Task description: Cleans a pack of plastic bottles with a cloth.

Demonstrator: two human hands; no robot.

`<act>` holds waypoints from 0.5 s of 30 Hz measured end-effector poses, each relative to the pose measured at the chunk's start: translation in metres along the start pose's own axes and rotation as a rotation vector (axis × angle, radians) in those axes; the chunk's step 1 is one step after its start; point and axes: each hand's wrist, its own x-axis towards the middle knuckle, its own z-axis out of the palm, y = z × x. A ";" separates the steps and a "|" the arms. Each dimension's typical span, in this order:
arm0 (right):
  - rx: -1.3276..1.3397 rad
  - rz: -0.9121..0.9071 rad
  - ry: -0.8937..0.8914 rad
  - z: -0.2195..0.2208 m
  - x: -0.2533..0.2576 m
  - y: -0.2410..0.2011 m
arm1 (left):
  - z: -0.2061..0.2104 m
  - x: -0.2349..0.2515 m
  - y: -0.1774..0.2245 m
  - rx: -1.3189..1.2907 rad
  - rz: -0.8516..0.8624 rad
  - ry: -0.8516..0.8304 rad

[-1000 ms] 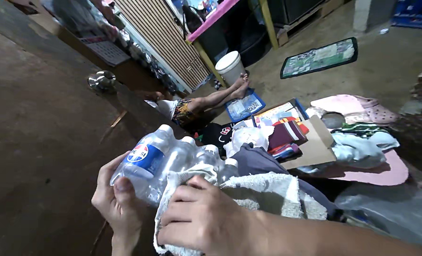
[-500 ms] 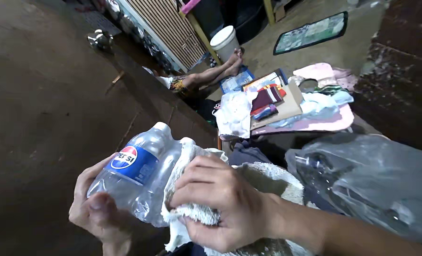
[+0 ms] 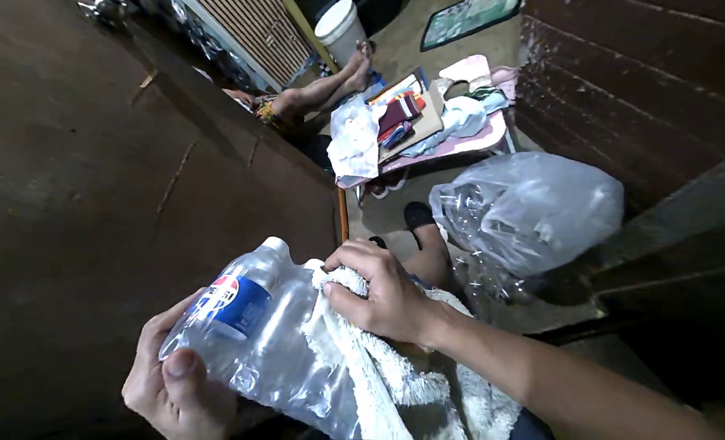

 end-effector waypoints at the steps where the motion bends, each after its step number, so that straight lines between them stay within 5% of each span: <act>1: -0.023 0.034 0.000 -0.002 -0.007 -0.003 | 0.000 -0.004 0.005 -0.002 -0.004 -0.011; 7: -0.280 0.075 0.037 0.000 -0.029 -0.044 | -0.001 -0.014 0.011 -0.058 -0.039 -0.034; 15: -0.212 -0.324 -0.045 0.026 -0.013 -0.065 | 0.009 0.024 -0.017 -0.106 -0.047 0.002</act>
